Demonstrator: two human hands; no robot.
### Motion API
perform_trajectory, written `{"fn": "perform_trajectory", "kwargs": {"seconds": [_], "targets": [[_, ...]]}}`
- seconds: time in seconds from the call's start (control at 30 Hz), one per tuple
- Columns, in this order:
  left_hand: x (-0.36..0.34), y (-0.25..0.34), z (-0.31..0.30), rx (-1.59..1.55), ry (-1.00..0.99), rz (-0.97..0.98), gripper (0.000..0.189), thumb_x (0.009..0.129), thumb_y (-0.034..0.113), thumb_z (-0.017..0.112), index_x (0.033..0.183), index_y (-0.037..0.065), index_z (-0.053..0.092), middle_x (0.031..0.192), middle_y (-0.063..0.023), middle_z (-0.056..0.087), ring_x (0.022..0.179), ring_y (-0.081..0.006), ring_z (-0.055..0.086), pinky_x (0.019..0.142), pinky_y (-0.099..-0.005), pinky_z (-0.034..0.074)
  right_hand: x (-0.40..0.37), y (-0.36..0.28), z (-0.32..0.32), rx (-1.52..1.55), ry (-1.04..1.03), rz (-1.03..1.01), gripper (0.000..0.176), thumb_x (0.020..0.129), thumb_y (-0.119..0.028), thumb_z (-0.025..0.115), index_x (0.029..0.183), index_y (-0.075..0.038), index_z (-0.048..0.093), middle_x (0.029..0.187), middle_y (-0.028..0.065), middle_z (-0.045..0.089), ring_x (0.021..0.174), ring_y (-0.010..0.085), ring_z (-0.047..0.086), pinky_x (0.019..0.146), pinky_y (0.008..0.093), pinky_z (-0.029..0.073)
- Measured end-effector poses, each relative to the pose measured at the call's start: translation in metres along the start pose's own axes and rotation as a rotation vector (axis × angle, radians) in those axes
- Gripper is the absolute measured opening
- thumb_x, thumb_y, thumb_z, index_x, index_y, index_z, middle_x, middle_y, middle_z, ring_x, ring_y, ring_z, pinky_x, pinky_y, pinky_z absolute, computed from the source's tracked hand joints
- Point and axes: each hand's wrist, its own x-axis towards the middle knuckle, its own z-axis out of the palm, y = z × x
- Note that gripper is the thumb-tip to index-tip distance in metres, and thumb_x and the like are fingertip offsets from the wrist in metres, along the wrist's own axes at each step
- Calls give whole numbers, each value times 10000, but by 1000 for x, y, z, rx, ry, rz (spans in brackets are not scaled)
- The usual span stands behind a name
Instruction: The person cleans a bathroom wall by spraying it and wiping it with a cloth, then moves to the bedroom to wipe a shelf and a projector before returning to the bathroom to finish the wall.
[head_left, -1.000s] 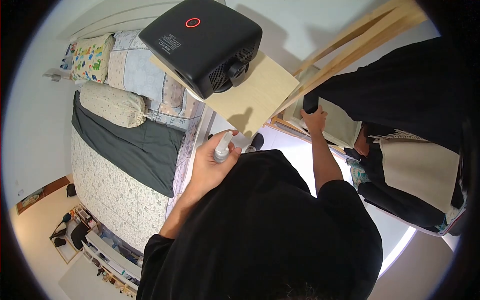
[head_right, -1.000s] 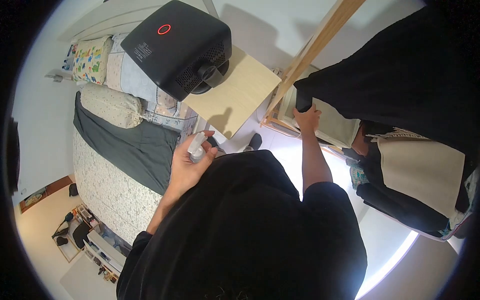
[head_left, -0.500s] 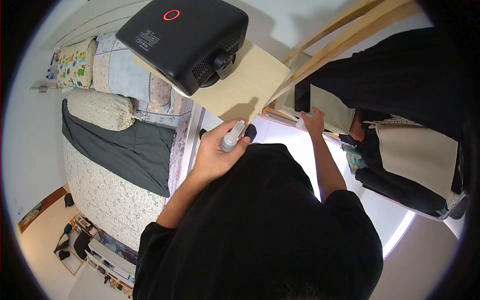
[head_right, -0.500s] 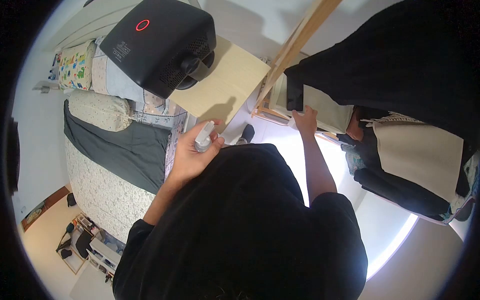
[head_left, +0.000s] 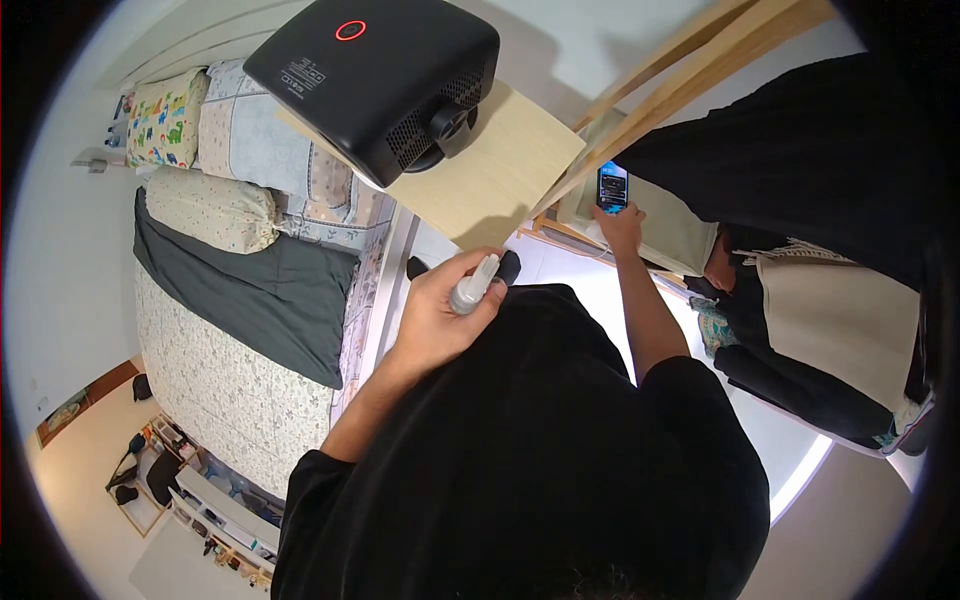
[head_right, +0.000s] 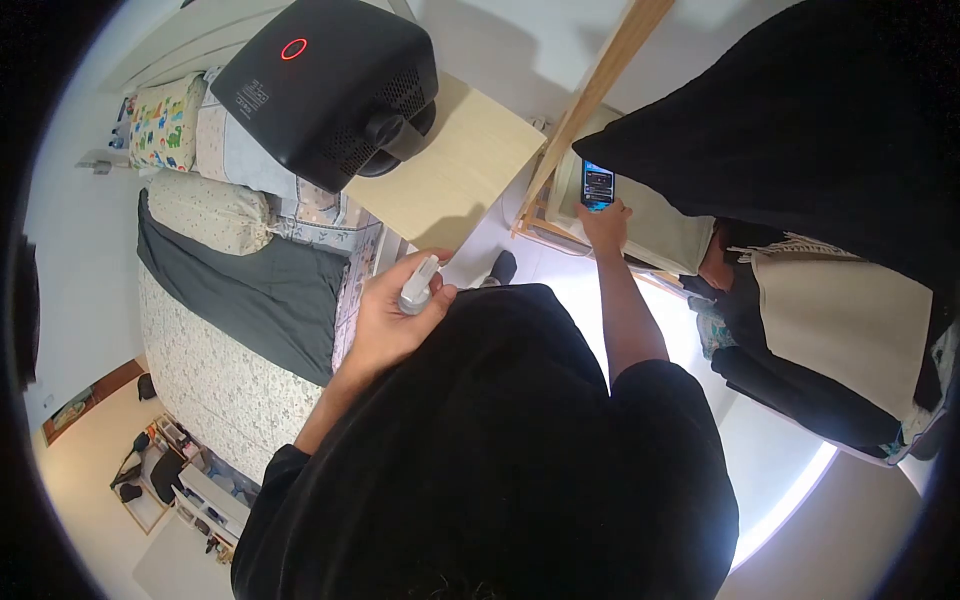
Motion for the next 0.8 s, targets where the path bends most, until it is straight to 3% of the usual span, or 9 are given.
{"fn": "perform_trajectory", "kwargs": {"seconds": [0.2,0.4,0.47,0.5,0.57,0.67,0.73,0.77,0.8], "targets": [[-1,-6,-2,12,58,11,336,863,61,751,1173,-27,656,1025,-158,740,945,-205,723,833,-308,543,-30,21,-1,102,171,-70,692,786,-386,757,1305,-22,479,1294,203,458,1103,383,604,933,507,505],[4,-8,1,4,29,43,354,856,66,756,1188,-8,657,1036,-155,737,952,-229,727,836,-320,546,-50,56,-4,74,178,-109,548,819,-344,728,1246,-49,550,1231,156,530,1084,335,615,899,436,501],[5,-9,2,-4,14,45,359,854,69,757,1192,0,658,1033,-155,735,950,-234,727,834,-323,546,-58,59,-10,144,141,-134,417,845,-331,708,1126,-36,619,1078,142,616,1002,314,636,881,409,499],[7,-8,2,2,8,52,360,853,76,758,1192,5,659,1026,-157,734,943,-236,728,828,-327,548,-60,60,-11,144,143,-131,417,845,-331,708,1126,-36,619,1078,142,616,1002,314,636,881,409,499],[9,-8,2,8,-1,61,361,852,82,760,1192,10,661,1019,-160,733,936,-239,729,822,-331,550,-63,63,-13,183,2,-114,316,879,-317,654,1001,-26,649,916,132,669,908,315,666,821,423,512],[11,-10,3,24,-3,75,363,851,92,761,1191,10,662,1008,-161,734,922,-242,730,814,-332,552,-74,58,-17,224,-4,-110,262,889,-270,635,944,-15,658,823,133,683,804,291,663,782,395,515],[11,-11,3,5,22,111,330,867,39,741,1190,22,671,798,-18,631,761,-82,586,714,-256,490,-69,71,-5,346,-35,-126,233,887,-230,623,963,-12,655,853,131,679,824,269,656,782,377,509],[11,-11,2,5,24,109,330,867,39,741,1190,22,671,798,-18,631,761,-82,586,714,-256,490,-66,79,3,468,-67,-142,210,884,-190,611,981,-9,652,884,129,675,844,247,649,782,359,502],[11,-10,0,24,17,84,342,860,67,747,1189,17,668,889,-90,683,834,-168,660,758,-294,521,-66,78,2,468,-69,-142,210,884,-190,611,981,-9,652,884,129,675,844,247,649,782,359,502]]}}
